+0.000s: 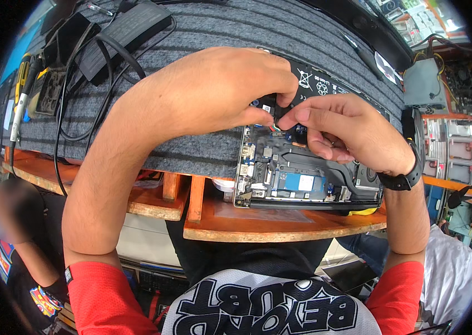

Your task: The person holds a laptop open, removes internal components including a battery and cables, and works on the internal board by hand.

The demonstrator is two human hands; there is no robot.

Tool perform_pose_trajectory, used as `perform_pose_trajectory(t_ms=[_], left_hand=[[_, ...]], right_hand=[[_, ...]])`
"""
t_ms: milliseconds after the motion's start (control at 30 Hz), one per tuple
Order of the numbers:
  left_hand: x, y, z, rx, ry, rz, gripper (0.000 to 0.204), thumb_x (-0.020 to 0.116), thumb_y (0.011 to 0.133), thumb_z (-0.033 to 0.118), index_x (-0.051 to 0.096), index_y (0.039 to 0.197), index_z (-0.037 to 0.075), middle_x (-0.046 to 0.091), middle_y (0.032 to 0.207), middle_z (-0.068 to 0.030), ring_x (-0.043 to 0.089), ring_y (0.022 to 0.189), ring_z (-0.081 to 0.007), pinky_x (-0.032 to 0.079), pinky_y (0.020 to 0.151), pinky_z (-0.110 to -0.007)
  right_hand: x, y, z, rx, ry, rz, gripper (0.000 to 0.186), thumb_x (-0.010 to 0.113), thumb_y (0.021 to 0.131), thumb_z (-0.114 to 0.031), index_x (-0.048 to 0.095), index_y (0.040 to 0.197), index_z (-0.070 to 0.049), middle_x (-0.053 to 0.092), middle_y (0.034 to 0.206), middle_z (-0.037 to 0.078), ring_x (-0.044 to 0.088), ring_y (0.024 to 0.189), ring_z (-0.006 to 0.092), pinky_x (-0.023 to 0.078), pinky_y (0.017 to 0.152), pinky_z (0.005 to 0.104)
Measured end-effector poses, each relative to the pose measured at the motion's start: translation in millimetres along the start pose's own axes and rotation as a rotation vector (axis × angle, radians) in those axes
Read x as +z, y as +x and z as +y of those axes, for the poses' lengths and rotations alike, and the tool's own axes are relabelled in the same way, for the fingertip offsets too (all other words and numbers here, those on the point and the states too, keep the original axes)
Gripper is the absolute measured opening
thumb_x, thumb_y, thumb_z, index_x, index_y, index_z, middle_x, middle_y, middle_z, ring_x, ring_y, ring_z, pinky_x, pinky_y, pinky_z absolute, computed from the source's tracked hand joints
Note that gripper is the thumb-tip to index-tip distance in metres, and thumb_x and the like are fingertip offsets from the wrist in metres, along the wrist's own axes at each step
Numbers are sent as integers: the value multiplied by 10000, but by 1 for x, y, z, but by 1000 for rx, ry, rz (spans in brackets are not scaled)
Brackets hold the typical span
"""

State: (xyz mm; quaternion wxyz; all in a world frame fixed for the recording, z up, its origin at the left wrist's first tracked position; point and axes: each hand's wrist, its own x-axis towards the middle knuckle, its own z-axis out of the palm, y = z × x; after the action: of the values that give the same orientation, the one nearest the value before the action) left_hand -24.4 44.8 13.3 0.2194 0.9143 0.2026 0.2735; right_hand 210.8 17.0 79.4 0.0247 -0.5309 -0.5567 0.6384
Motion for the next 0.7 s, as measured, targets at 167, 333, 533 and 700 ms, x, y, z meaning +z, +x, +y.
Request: perform_pose_trajectory(t_ms=[167,333,533,700], left_hand=[[-2,-1,0,-10,-7,-7,296,753,785,99,590,1029,58,621,978,-86,615,938,-327,491,805,-421],[-2,-1,-2,3,-45,8,300,745,785,82,602,1045,47,627,984,-101,626,945,-342,502,806,-416],[-7,3,-3,13,70,113,252,710,848,99,613,1073,40,632,1013,-109,626,959,-339,504,817,-406],[-4,2,-7,16,112,135,223,674,901,114,614,1105,44,626,1032,-117,621,971,-337,504,829,-401]], right_hand=[[1,1,0,18,15,-17,295,486,1020,-188,678,1124,10,525,631,-19,401,501,42,320,453,216],[10,0,4,-102,-13,58,218,534,1006,-169,668,1047,-2,505,635,-12,429,548,45,349,494,227],[14,5,13,-657,-715,298,121,693,906,-133,682,978,-37,592,788,85,613,720,192,489,643,334],[10,14,21,-856,-934,320,162,737,851,-170,701,949,-46,643,907,96,641,857,309,529,739,413]])
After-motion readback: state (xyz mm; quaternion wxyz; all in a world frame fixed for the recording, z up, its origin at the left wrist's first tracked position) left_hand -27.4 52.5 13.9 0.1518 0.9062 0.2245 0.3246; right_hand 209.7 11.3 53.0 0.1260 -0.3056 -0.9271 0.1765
